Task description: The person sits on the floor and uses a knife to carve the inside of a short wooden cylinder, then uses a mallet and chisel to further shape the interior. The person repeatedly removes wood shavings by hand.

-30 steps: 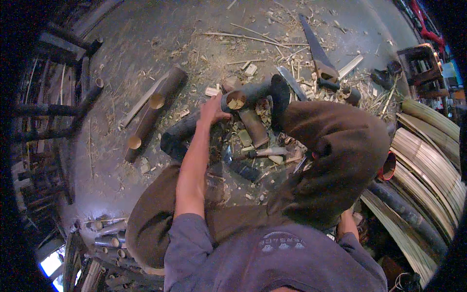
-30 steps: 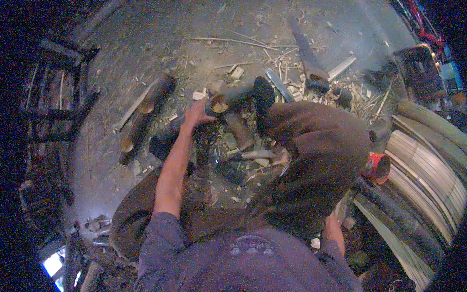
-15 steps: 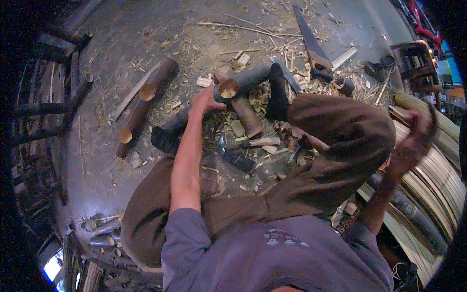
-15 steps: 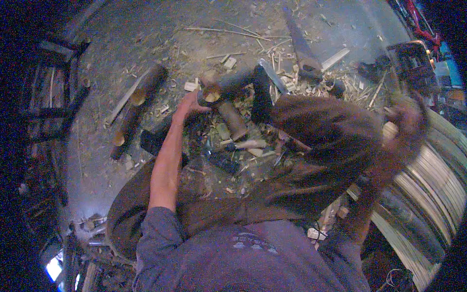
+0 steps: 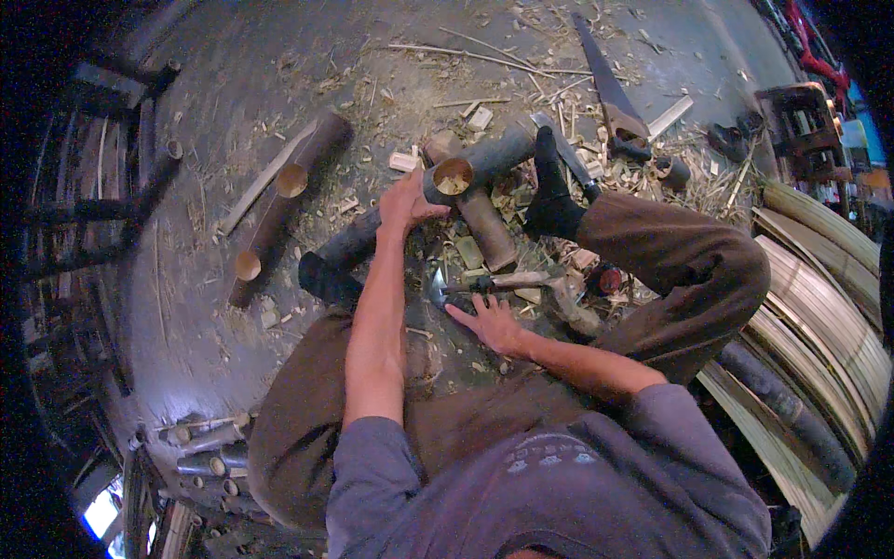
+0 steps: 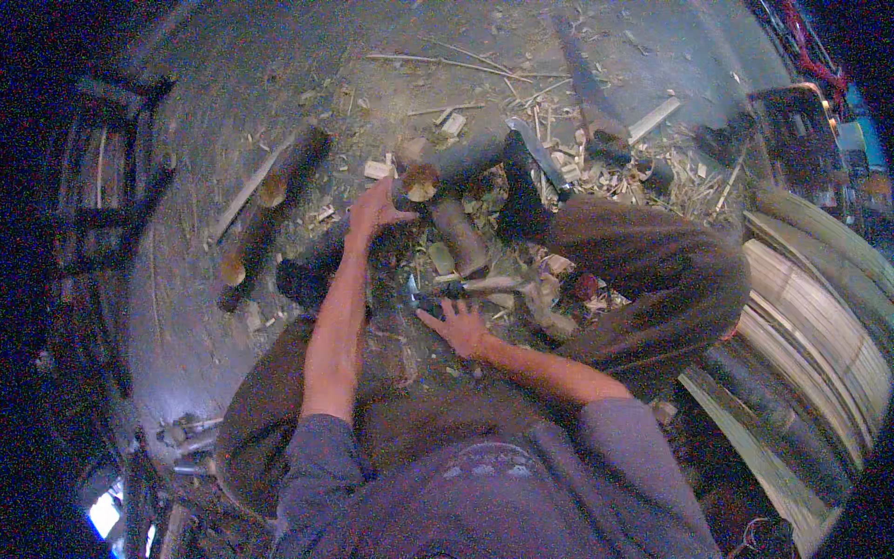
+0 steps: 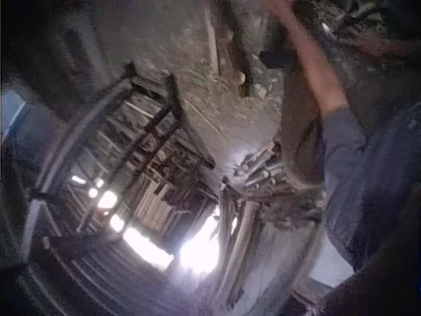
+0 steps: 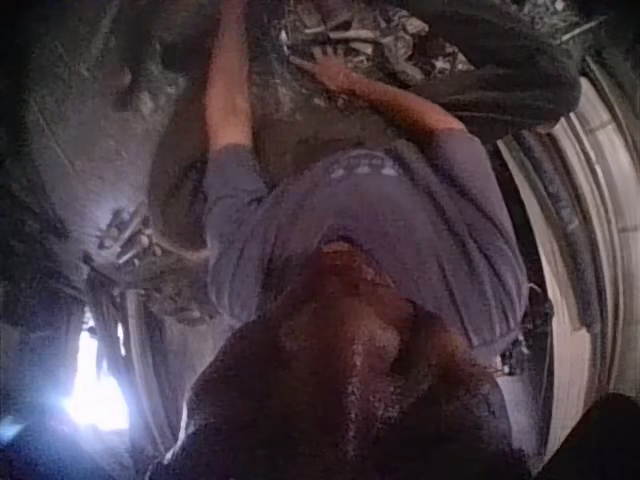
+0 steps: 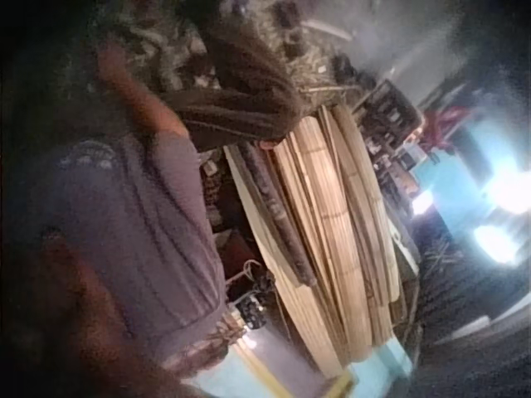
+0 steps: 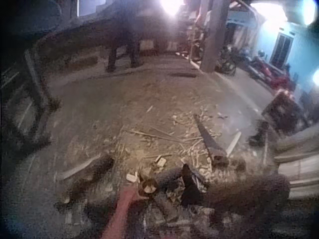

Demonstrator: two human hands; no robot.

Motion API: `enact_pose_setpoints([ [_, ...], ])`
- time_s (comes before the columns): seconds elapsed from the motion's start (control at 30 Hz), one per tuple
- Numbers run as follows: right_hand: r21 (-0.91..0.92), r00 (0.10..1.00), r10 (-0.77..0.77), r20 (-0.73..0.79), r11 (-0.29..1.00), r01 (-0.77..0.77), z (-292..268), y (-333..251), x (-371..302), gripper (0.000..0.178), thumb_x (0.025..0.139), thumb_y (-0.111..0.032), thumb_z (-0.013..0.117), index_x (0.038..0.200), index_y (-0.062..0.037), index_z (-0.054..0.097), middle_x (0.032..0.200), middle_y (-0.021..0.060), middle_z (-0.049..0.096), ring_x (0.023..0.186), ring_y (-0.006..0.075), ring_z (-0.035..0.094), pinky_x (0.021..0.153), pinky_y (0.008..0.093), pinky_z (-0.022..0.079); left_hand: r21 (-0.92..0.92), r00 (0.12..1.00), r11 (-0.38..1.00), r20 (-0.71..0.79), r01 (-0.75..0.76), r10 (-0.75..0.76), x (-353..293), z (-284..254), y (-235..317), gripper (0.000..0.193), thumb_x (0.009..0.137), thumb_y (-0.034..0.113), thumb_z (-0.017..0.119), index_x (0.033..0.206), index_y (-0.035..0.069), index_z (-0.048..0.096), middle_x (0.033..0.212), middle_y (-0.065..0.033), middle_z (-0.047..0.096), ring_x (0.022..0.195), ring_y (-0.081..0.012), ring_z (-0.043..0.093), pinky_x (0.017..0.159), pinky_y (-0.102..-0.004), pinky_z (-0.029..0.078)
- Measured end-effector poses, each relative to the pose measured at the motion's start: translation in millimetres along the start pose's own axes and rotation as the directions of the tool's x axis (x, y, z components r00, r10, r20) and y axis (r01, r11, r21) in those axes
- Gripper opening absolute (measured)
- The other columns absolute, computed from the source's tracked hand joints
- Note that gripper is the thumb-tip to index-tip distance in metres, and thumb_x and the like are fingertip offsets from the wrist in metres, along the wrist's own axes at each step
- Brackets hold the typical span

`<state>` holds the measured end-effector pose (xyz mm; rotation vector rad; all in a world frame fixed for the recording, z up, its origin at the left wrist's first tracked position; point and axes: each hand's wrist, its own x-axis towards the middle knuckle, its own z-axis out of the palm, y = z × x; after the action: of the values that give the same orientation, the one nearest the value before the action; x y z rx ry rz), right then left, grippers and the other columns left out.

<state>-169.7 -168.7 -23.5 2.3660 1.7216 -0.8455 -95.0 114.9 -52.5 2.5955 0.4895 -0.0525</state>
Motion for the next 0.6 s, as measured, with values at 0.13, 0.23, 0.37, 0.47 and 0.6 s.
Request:
enact_pose_setpoints([
  [0.13, 0.585, 0.983, 0.103, 0.152, 0.793, -0.173, -70, 8, -20, 0.071, 0.086, -0.024, 0.058, 0.145, -0.0176, 0.02, 0.126, 0.0231, 0.047, 0.111, 0.0366, 0.05, 0.086, 0.0467, 0.047, 0.031, 0.998, 0.998, -0.015, 0.06, -0.059, -5, -7, 8, 0.089, 0.049, 0.051, 0.082, 0.116, 0.004, 0.046, 0.106, -0.0161, 0.061, 0.095, -0.0359, 0.06, 0.076, -0.0462, 0.049],
  [0.23, 0.898, 0.95, 0.311, 0.028, 0.409, -0.161, -86, 22, -31, 0.066, 0.086, -0.029, 0.057, 0.141, -0.0082, 0.027, 0.12, 0.023, 0.053, 0.111, 0.0305, 0.053, 0.088, 0.041, 0.046, 0.041, 0.997, 0.999, -0.07, 0.031, -0.028, -9, -5, 4, 0.088, 0.05, 0.05, 0.082, 0.116, 0.004, 0.046, 0.106, -0.0166, 0.061, 0.095, -0.0362, 0.06, 0.075, -0.047, 0.049],
  [0.37, 0.998, 0.917, 0.396, 0.037, 0.025, -0.051, -139, 31, -29, 0.06, 0.088, -0.038, 0.056, 0.132, -0.0015, 0.04, 0.111, 0.0175, 0.059, 0.104, 0.0255, 0.054, 0.088, 0.0376, 0.043, 0.052, 0.996, 0.995, 0.034, 0.083, -0.084, -10, -11, 9, 0.09, 0.051, 0.05, 0.081, 0.12, 0.004, 0.045, 0.11, -0.0179, 0.06, 0.098, -0.0361, 0.059, 0.078, -0.0462, 0.048],
  [0.47, 0.993, 0.83, 0.553, -0.069, -0.046, 0.113, -104, 61, 28, 0.058, 0.089, -0.041, 0.054, 0.128, 0.0004, 0.044, 0.109, 0.0134, 0.058, 0.096, 0.0215, 0.054, 0.084, 0.0356, 0.044, -0.001, 0.999, 1.0, 0.035, -0.025, 0.026, 5, 6, -30, 0.093, 0.054, 0.049, 0.081, 0.126, 0.003, 0.043, 0.117, -0.0188, 0.058, 0.104, -0.0346, 0.058, 0.085, -0.0435, 0.047],
  [0.6, 0.979, 0.721, 0.693, -0.017, -0.136, 0.154, -87, 80, 71, 0.041, 0.089, -0.036, 0.057, 0.116, -0.0056, 0.051, 0.082, 0.0034, 0.056, 0.058, 0.0124, 0.056, 0.048, 0.0278, 0.046, -0.419, 0.977, 0.907, 0.179, -0.034, 0.12, 16, -17, 7, 0.083, 0.062, 0.048, 0.08, 0.123, 0.003, 0.048, 0.113, -0.0149, 0.06, 0.103, -0.0276, 0.058, 0.091, -0.038, 0.045],
])
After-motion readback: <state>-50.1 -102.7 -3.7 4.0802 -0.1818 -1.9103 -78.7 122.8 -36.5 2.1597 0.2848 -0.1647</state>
